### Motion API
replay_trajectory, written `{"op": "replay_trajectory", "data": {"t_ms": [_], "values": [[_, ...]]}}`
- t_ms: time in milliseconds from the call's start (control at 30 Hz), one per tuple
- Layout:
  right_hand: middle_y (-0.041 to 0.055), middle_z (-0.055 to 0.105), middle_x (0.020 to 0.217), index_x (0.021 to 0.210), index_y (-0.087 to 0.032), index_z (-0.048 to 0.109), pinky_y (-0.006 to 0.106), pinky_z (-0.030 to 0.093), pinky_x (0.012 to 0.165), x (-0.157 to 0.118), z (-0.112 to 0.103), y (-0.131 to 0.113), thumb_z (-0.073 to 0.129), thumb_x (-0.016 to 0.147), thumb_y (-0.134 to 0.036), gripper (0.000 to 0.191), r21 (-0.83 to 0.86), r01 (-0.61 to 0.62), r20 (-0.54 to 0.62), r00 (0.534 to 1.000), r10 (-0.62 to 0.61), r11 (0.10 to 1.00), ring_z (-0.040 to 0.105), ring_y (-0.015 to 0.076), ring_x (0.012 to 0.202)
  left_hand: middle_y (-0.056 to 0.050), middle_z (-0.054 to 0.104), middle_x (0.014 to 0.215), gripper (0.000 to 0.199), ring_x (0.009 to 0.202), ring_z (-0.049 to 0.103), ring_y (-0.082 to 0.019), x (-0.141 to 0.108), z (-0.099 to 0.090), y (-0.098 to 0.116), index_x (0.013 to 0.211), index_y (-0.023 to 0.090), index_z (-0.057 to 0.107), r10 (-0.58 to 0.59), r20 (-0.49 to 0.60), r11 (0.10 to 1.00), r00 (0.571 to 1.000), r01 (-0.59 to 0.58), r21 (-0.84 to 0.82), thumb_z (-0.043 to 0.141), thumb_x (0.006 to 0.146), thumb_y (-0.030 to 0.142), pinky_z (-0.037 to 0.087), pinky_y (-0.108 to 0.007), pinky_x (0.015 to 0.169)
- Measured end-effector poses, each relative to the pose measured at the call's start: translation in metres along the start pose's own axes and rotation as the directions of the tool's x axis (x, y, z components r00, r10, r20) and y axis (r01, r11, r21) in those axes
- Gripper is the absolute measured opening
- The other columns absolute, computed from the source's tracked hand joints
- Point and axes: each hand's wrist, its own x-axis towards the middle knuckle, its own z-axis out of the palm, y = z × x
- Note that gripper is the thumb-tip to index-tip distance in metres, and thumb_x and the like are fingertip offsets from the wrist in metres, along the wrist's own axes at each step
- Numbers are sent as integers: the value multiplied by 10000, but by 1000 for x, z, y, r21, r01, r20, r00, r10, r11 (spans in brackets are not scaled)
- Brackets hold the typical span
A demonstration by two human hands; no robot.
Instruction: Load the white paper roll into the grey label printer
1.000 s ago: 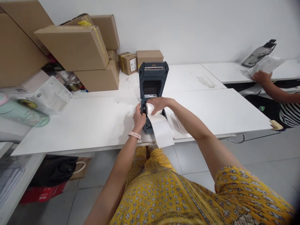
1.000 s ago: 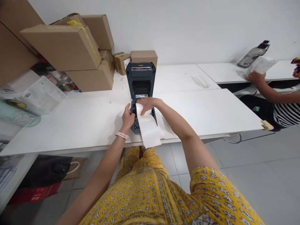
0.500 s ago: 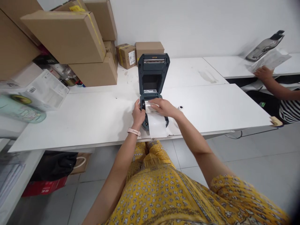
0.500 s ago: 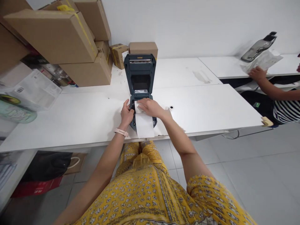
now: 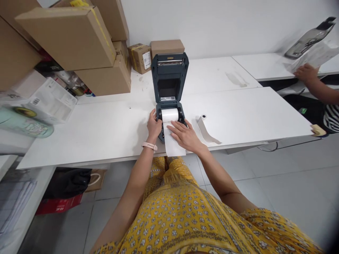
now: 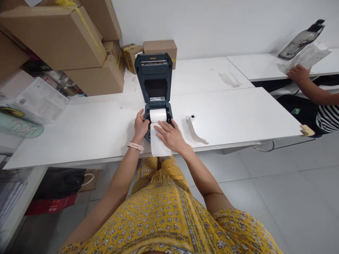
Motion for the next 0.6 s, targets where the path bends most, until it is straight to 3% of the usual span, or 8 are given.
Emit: {"op": "replay_trajectory", "data": {"t_ms": [167,600], "values": [[74,504,1625,1497,-312,565,617,232,1273,-4,-2,2,357,1108,-393,448,38,5,-7,1000,-5,999,489,297,1497,-86,682,1440,781,1387,608,-256,3,1,-5,1507,224,492,11,14,1000,1000,-11,-26,602,755,49,429,-450,1231],[78,506,1623,1496,-314,558,625,230,1273,-11,-3,-4,368,1106,-420,447,35,4,-3,1000,-4,999,481,302,1504,-112,674,1437,729,1398,594,-267,3,1,-3,1488,198,509,3,12,999,1000,-2,-47,627,780,69,429,-448,1234]]}}
